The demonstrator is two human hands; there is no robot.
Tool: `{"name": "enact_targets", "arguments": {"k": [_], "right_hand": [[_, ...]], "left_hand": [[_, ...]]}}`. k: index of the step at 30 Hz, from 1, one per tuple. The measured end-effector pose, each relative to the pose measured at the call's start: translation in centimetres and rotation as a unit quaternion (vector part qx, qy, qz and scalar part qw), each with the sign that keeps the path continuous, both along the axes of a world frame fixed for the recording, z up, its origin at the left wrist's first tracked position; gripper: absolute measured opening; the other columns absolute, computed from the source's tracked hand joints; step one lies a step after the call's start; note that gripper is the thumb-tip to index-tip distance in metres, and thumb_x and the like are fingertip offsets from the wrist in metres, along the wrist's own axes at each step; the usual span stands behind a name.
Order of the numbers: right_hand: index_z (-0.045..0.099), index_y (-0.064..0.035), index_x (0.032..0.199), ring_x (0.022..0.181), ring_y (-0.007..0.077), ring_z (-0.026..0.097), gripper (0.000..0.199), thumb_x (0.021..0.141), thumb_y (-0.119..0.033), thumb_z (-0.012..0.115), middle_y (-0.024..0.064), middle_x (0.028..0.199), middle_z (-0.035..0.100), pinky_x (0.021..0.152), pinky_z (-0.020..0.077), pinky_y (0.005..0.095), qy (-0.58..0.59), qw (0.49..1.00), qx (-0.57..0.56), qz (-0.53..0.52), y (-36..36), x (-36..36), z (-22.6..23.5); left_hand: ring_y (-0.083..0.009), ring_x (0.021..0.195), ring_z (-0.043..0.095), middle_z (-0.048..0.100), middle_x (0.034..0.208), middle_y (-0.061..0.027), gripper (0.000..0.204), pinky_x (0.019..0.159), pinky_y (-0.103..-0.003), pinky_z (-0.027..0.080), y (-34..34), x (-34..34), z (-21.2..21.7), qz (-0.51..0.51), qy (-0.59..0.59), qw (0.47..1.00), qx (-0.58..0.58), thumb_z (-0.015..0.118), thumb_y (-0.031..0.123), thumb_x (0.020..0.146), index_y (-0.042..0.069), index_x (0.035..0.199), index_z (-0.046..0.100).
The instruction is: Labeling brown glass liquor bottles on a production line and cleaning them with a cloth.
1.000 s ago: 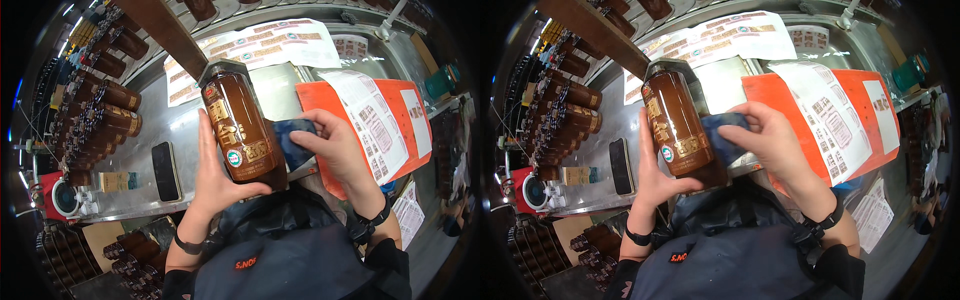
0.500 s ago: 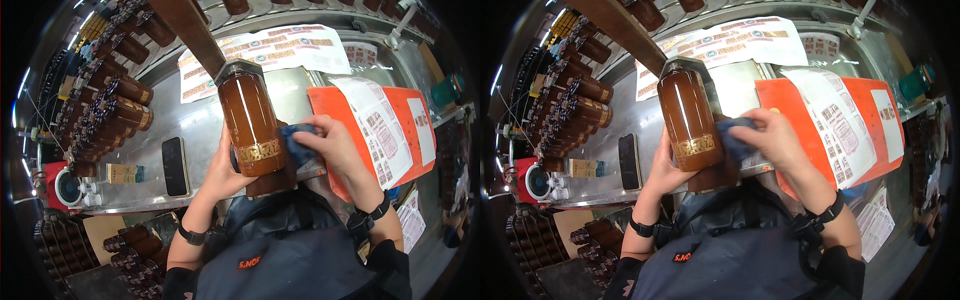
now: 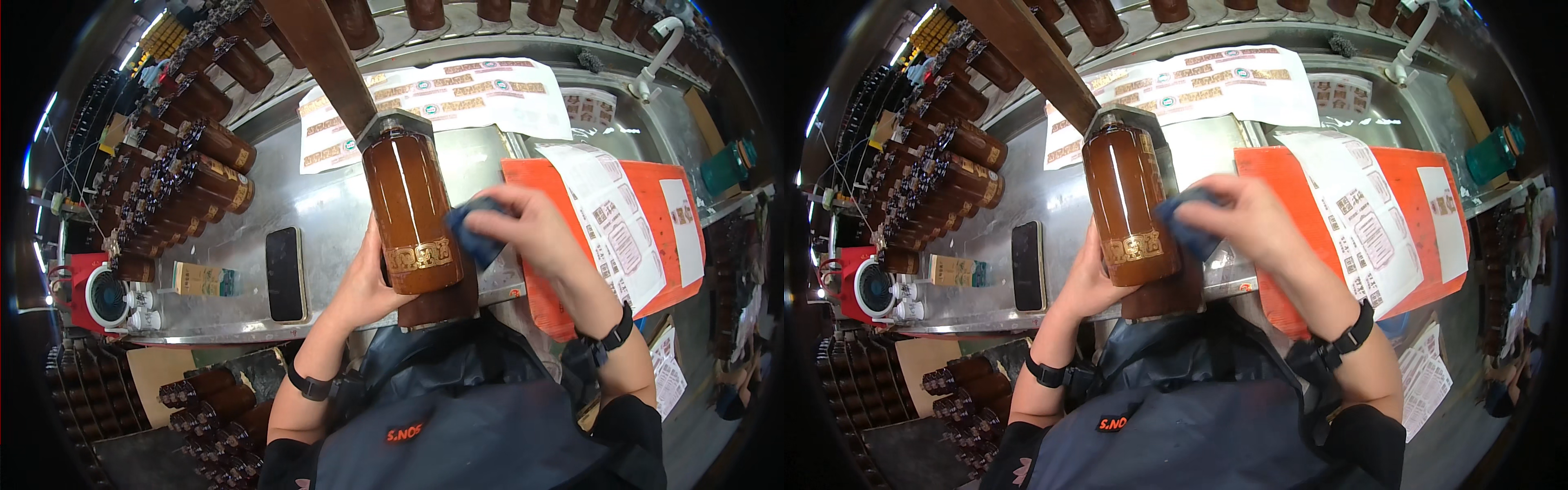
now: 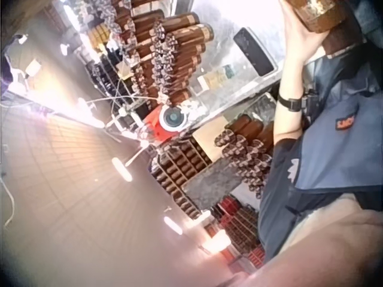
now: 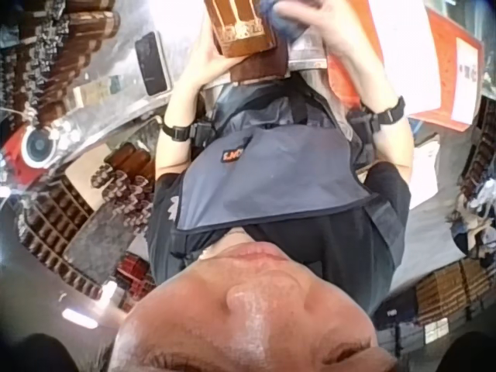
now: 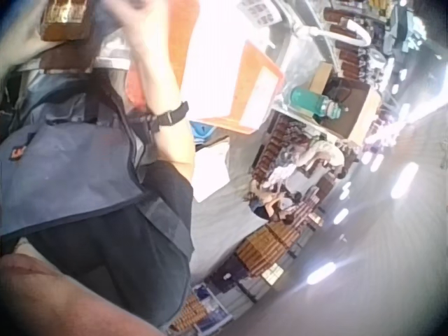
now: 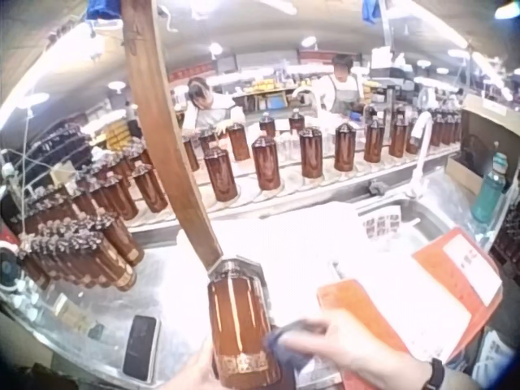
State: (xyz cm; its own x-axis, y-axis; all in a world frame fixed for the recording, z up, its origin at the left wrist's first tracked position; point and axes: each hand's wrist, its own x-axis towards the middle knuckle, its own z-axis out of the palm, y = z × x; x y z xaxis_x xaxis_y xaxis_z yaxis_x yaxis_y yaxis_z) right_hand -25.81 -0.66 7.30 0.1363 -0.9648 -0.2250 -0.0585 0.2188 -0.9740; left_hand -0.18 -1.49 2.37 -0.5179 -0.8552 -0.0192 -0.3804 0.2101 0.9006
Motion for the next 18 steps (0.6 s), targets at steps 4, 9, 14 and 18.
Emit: {"name": "enact_targets", "arguments": {"k": [4, 9, 14, 18], "right_hand": [[0.068, 0.0028, 0.102, 0.080, 0.0079, 0.063, 0.020, 0.087, -0.010, 0.071, 0.0032, 0.088, 0.068, 0.072, 0.0508, 0.0227, -0.003, 0.999, -0.036, 0.030, -0.4, 0.1, 0.2], [0.070, 0.0017, 0.100, 0.073, 0.0086, 0.063, 0.018, 0.086, -0.010, 0.070, 0.0044, 0.082, 0.069, 0.069, 0.0505, 0.0225, 0.132, 0.982, -0.103, -0.086, -1.1, 0.0, 1.2], [0.072, -0.0033, 0.098, 0.072, 0.0112, 0.063, 0.016, 0.085, -0.012, 0.072, 0.0051, 0.081, 0.069, 0.067, 0.0510, 0.0274, 0.164, 0.980, -0.112, 0.024, -1.9, 0.5, 2.7], [0.072, -0.0028, 0.098, 0.073, 0.0134, 0.063, 0.017, 0.084, -0.012, 0.072, 0.0075, 0.082, 0.068, 0.069, 0.0503, 0.0283, 0.203, 0.953, -0.206, 0.087, -1.6, 1.2, 4.7]], "left_hand": [[-0.0339, 0.134, 0.046, 0.041, 0.147, -0.0205, 0.119, 0.108, -0.042, 0.041, 0.0, 0.2, 0.2, -0.001, -0.032, 0.999, -0.006, 0.086, 0.022, 0.069, 0.004, 0.155, 0.004], [-0.0338, 0.133, 0.046, 0.042, 0.146, -0.0202, 0.117, 0.109, -0.041, 0.041, 0.0, -0.1, 0.4, -0.006, -0.005, 1.000, 0.007, 0.085, 0.021, 0.071, 0.005, 0.155, 0.004], [-0.0328, 0.134, 0.046, 0.042, 0.146, -0.0204, 0.114, 0.109, -0.041, 0.040, 0.3, -0.5, 1.9, 0.010, 0.018, 1.000, 0.008, 0.085, 0.018, 0.071, 0.004, 0.154, 0.008], [-0.0366, 0.138, 0.040, 0.039, 0.148, -0.0232, 0.112, 0.110, -0.042, 0.039, 1.3, -0.1, 4.3, 0.067, -0.062, 0.993, -0.074, 0.083, 0.011, 0.067, 0.002, 0.154, 0.013]]}}
